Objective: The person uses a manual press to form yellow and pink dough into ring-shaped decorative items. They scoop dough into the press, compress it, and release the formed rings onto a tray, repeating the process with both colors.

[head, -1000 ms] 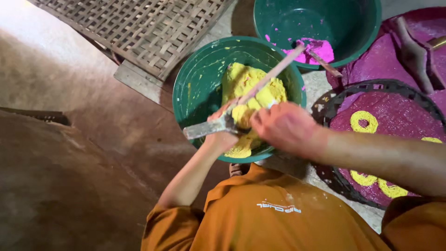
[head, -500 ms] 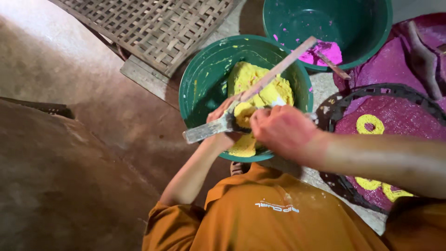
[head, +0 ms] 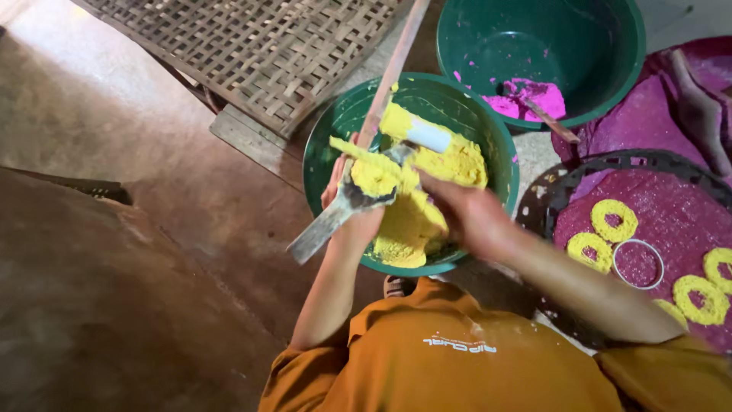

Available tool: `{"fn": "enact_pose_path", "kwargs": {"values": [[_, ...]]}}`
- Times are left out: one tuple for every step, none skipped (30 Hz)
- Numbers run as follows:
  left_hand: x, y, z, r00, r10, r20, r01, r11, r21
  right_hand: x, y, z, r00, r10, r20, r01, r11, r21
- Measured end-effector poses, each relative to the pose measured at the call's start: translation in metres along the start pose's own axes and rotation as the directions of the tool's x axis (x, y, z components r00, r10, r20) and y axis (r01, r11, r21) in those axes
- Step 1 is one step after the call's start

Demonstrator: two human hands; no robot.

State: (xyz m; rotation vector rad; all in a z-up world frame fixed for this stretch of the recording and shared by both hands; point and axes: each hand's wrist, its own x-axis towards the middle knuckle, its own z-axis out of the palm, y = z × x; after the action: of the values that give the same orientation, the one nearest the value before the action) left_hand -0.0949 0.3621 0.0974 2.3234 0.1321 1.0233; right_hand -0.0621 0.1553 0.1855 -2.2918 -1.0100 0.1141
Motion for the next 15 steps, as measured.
{"fn": "enact_pose_path", "kwargs": {"values": [[0.003, -0.002, -0.001, 0.998, -0.021, 0.054, 0.018, 0.998, 0.061, -0.010, 0.010, 0.020, 0.997, -0.046, -0.063, 0.053, 0.993, 0.110], [0.007, -0.005, -0.003, 0.993, -0.045, 0.106, 0.032, 0.992, 0.123, -0.022, 0.021, 0.031, 1.000, -0.011, -0.024, 0.015, 0.987, 0.160], [0.013, -0.011, -0.007, 0.984, -0.069, 0.162, 0.039, 0.982, 0.183, -0.033, 0.030, 0.037, 1.000, 0.027, 0.013, -0.029, 0.978, 0.209], [0.018, -0.014, -0.011, 0.992, 0.018, 0.122, -0.040, 0.982, 0.185, -0.039, 0.039, 0.039, 0.997, 0.064, 0.052, -0.075, 0.964, 0.255], [0.020, -0.016, -0.014, 0.991, 0.104, 0.087, -0.119, 0.975, 0.188, -0.042, 0.047, 0.036, 0.994, 0.053, 0.094, -0.078, 0.957, 0.281], [0.022, -0.016, -0.017, 0.980, 0.190, 0.052, -0.196, 0.961, 0.194, -0.043, 0.054, 0.029, 0.990, 0.042, 0.136, -0.082, 0.948, 0.306], [0.025, -0.013, -0.018, 0.985, 0.162, 0.058, -0.169, 0.970, 0.173, -0.040, 0.059, 0.022, 0.985, 0.030, 0.170, -0.086, 0.940, 0.331], [0.026, -0.009, -0.017, 0.989, 0.133, 0.064, -0.142, 0.978, 0.151, -0.032, 0.063, 0.017, 0.986, 0.102, 0.130, -0.138, 0.941, 0.310], [0.027, -0.004, -0.016, 0.992, 0.104, 0.071, -0.113, 0.985, 0.128, -0.022, 0.066, 0.014, 0.981, 0.174, 0.090, -0.193, 0.938, 0.290], [0.026, 0.002, -0.013, 0.990, 0.024, 0.141, -0.050, 0.982, 0.180, -0.016, 0.067, 0.014, 0.968, 0.245, 0.048, -0.249, 0.930, 0.271], [0.026, 0.006, -0.010, 0.977, -0.060, 0.203, 0.010, 0.971, 0.238, -0.011, 0.067, 0.018, 0.981, 0.191, 0.031, -0.192, 0.944, 0.269], [0.026, 0.009, -0.007, 0.955, -0.147, 0.259, 0.066, 0.952, 0.299, -0.007, 0.065, 0.026, 0.990, 0.137, 0.014, -0.136, 0.955, 0.265], [0.027, 0.008, -0.005, 0.961, -0.133, 0.241, 0.057, 0.953, 0.297, -0.006, 0.063, 0.033, 0.997, 0.075, -0.003, -0.072, 0.963, 0.259], [0.029, 0.004, -0.002, 0.968, -0.118, 0.223, 0.049, 0.954, 0.296, -0.007, 0.062, 0.039, 0.998, 0.061, -0.010, -0.056, 0.962, 0.266], [0.031, -0.003, 0.001, 0.972, -0.105, 0.209, 0.040, 0.955, 0.293, -0.012, 0.060, 0.043, 0.999, 0.052, -0.015, -0.046, 0.961, 0.274]]}}
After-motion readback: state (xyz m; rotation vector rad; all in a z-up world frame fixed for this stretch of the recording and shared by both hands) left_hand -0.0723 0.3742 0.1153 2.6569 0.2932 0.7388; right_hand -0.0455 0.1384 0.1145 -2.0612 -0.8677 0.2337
